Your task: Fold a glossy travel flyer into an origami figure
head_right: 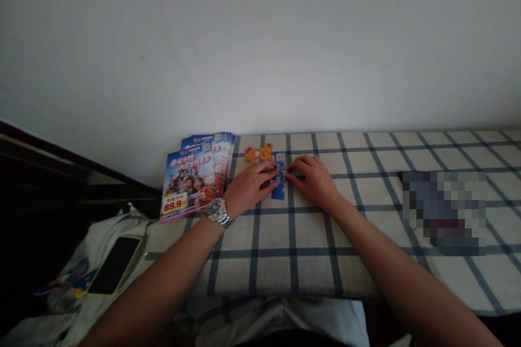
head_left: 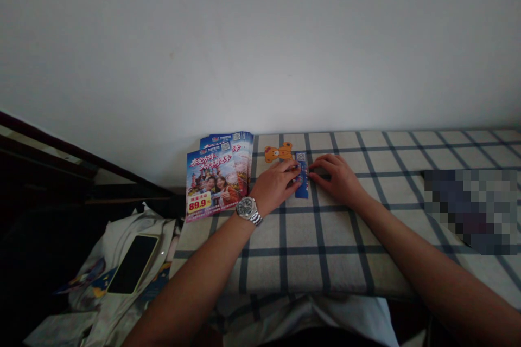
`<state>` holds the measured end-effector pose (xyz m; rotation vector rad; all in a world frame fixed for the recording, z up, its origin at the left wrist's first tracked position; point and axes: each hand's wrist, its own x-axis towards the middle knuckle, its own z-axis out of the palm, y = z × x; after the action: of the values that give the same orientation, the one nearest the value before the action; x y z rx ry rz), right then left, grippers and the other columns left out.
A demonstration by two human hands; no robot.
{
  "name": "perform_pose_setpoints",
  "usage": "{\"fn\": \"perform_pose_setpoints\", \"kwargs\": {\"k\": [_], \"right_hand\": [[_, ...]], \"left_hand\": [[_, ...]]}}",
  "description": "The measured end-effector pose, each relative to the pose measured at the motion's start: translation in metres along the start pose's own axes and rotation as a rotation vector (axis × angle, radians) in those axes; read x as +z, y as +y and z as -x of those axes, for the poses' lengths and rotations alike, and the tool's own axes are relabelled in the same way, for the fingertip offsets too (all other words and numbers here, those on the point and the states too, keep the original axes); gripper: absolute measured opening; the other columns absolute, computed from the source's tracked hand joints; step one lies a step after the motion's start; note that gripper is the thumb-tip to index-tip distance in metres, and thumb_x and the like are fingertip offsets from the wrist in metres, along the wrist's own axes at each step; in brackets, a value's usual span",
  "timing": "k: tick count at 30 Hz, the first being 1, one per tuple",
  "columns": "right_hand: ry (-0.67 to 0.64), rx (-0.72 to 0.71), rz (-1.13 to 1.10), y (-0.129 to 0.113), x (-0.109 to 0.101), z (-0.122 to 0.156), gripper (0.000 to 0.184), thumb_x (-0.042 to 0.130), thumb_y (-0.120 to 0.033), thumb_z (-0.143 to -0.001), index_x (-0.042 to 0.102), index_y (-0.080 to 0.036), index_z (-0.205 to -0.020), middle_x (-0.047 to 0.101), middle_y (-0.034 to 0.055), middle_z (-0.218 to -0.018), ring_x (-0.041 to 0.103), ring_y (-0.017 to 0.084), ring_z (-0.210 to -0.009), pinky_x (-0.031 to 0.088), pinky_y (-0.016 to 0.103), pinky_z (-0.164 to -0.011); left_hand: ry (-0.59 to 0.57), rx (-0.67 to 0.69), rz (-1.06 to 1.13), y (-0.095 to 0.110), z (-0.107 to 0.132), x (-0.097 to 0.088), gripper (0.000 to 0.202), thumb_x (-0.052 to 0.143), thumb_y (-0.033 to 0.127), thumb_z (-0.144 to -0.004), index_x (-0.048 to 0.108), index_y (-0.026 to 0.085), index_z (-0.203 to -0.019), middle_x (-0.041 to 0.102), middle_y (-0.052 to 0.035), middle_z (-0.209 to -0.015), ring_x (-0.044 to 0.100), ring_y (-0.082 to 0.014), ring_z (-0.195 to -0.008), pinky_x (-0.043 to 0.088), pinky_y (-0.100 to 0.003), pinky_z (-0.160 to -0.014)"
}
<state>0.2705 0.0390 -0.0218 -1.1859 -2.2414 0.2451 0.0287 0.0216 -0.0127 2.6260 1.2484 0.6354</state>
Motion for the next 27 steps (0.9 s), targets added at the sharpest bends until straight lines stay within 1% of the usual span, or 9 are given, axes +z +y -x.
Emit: {"fn": "perform_pose_setpoints", "kwargs": {"k": [4,8,12,17,20,27], "right_hand": [[-0.039,0.023,0.017,0.0,-0.001,-0.005,0.013,0.069,-0.033,-0.096,0.073,-0.022,-0.102,0.07,0.0087,-0.106,0.064,0.028,-0.102,0.05,0.043,-0.094],[-0.088,0.035,0.061,0.004,0.0,-0.015,0.011,0.069,-0.032,-0.096,0.071,-0.021,-0.095,0.069,0.008,-0.099,0.064,0.027,-0.094,0.05,0.041,-0.089],[-0.077,0.051,0.099,0.005,0.003,-0.022,0.01,0.069,-0.029,-0.095,0.069,-0.021,-0.09,0.067,0.0068,-0.094,0.063,0.026,-0.09,0.049,0.038,-0.083],[-0.088,0.036,0.134,0.004,0.001,-0.022,0.01,0.073,-0.03,-0.093,0.069,-0.021,-0.091,0.066,0.0064,-0.097,0.064,0.026,-0.091,0.049,0.037,-0.083],[-0.11,0.027,0.134,0.004,-0.003,-0.022,0.01,0.075,-0.03,-0.092,0.069,-0.022,-0.091,0.066,0.0067,-0.099,0.065,0.026,-0.091,0.05,0.037,-0.083],[-0.175,-0.027,0.14,-0.001,-0.01,-0.019,0.012,0.075,-0.033,-0.091,0.071,-0.024,-0.098,0.068,0.0076,-0.106,0.065,0.027,-0.097,0.05,0.039,-0.09]], "left_hand": [[-0.028,0.029,-0.012,-0.001,-0.002,0.0,0.032,0.058,0.034,-0.104,0.07,0.019,-0.13,0.063,-0.0077,-0.145,0.063,-0.0243,-0.126,0.05,-0.044,-0.113],[-0.023,0.017,-0.014,-0.001,-0.003,0.0,0.032,0.058,0.035,-0.104,0.07,0.02,-0.13,0.064,-0.0076,-0.145,0.063,-0.0239,-0.124,0.05,-0.044,-0.112],[-0.023,0.013,-0.008,0.0,-0.003,-0.002,0.032,0.058,0.035,-0.104,0.071,0.02,-0.129,0.064,-0.0078,-0.144,0.063,-0.024,-0.125,0.05,-0.044,-0.113],[-0.041,0.007,-0.025,0.002,-0.003,-0.003,0.034,0.057,0.034,-0.104,0.07,0.017,-0.131,0.063,-0.0077,-0.145,0.062,-0.0251,-0.124,0.05,-0.043,-0.112],[-0.035,0.017,-0.032,0.001,-0.003,-0.001,0.034,0.057,0.034,-0.104,0.07,0.018,-0.131,0.063,-0.0076,-0.145,0.062,-0.0247,-0.124,0.049,-0.043,-0.113],[-0.033,0.01,-0.042,-0.001,-0.003,0.0,0.034,0.058,0.036,-0.104,0.07,0.019,-0.131,0.062,-0.0079,-0.146,0.062,-0.0249,-0.123,0.05,-0.044,-0.111]]}}
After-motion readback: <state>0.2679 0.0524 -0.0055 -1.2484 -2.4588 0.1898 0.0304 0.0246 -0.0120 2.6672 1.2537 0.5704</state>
